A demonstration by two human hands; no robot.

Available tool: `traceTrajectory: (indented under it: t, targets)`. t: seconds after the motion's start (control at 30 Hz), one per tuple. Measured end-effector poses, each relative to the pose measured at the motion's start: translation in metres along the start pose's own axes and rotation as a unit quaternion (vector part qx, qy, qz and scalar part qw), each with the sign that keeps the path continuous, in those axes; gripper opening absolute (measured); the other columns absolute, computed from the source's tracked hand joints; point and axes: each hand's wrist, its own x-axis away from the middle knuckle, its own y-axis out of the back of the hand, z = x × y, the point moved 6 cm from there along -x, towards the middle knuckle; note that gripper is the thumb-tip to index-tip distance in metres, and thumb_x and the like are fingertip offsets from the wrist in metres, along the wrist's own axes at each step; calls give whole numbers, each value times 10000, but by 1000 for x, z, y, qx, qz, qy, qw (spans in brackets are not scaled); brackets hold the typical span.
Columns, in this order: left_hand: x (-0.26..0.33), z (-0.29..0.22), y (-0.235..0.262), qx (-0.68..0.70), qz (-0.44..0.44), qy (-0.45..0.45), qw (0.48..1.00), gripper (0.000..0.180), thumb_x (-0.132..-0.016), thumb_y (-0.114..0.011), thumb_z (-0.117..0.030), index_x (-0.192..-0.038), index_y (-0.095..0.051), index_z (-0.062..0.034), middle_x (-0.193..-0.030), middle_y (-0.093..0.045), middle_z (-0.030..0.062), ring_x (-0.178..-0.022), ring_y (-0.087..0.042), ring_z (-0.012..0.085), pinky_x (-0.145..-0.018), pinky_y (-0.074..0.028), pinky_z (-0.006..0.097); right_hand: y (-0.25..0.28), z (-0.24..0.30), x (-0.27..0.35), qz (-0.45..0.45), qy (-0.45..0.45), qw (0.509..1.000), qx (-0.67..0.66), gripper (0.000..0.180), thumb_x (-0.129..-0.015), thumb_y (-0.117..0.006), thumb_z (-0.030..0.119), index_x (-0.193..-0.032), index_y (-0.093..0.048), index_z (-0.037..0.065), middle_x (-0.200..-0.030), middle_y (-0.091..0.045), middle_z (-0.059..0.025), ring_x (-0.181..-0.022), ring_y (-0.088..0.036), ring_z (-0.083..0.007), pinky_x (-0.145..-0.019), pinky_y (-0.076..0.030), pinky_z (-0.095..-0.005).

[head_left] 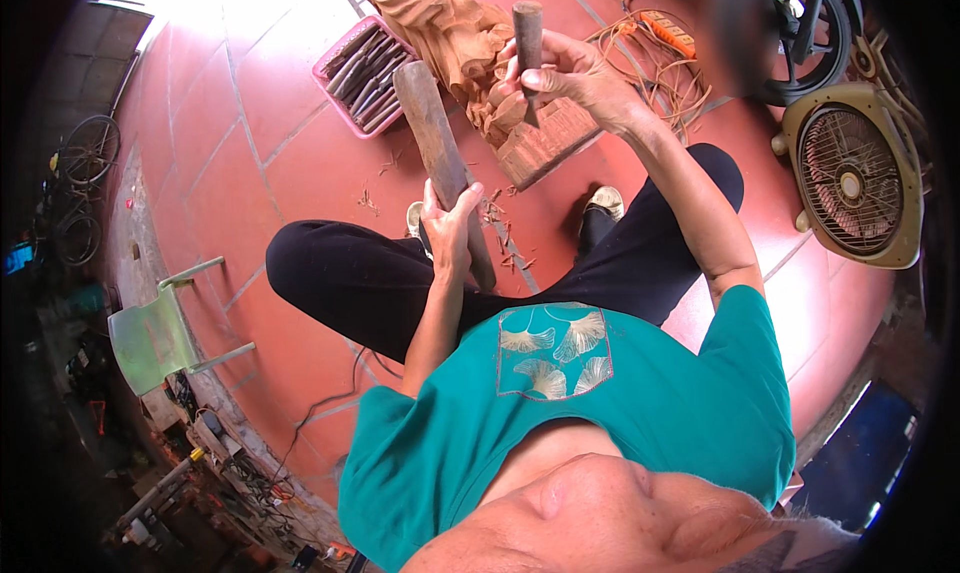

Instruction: The person carves a wooden sculpture using a chisel and a wooden mallet. They repeatedly position the chisel and strike it to shape the wood, with wood shavings accumulating on the floor.

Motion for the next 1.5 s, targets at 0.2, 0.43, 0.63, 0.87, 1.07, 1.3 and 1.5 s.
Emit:
traceTrajectory:
  t: [0.2,0.43,0.63,0.87,1.07,1.3,1.5]
  targets:
    - [-1,3,8,-20,-2,-14,1000,292,-871,-746,-118,-1072,-549,-42,-786,-601,32,-606,-576,113,-548,-470,252,-9,-13,-15,19,64,992,110,373,-939,-743,149,-1276,-594,94,-1012,-690,0,-993,-651,-97,-936,-510,-302]
    - [-4,8,15,-21,-5,-26,999,282,-876,-737,-111,-1071,-546,-38,-795,-603,39,-605,-578,113,-547,-480,252,-13,-19,-14,22,54,988,146,318,-919,-735,72,-1215,-621,92,-999,-656,20,-978,-617,-77,-921,-511,-294]
    - [-5,8,16,-27,8,-43,999,276,-879,-731,-86,-1080,-547,-40,-807,-605,40,-607,-578,110,-548,-485,253,-11,-27,-10,20,59,983,172,324,-927,-705,14,-1230,-617,88,-958,-642,25,-939,-606,-81,-870,-514,-287]
    - [-2,-1,19,-30,13,-55,998,260,-901,-720,-88,-1078,-536,-40,-826,-608,41,-636,-599,117,-554,-495,261,-23,-12,-2,75,68,979,176,290,-895,-748,33,-1155,-632,91,-933,-609,32,-912,-591,-96,-837,-499,-285]
    - [14,-64,-1,-34,35,-100,994,238,-929,-677,-71,-1097,-512,-31,-867,-616,68,-629,-615,141,-557,-520,282,-23,-12,2,61,70,978,188,307,-865,-788,74,-1138,-648,85,-931,-576,42,-904,-548,-103,-829,-477,-305]
    - [54,-156,-16,-22,45,-318,947,505,-932,-596,-98,-1354,-346,24,-901,-608,153,-582,-599,183,-511,-508,299,-27,-10,2,72,59,976,197,326,-846,-797,73,-1139,-656,86,-926,-563,43,-906,-538,-127,-807,-461,-323]
    - [67,-155,-24,-123,58,-309,941,657,-899,-653,-84,-1461,-325,10,-868,-612,156,-590,-579,170,-536,-502,291,-33,-5,2,81,79,966,231,360,-824,-804,73,-1156,-668,96,-932,-605,21,-887,-569,-142,-813,-479,-334]
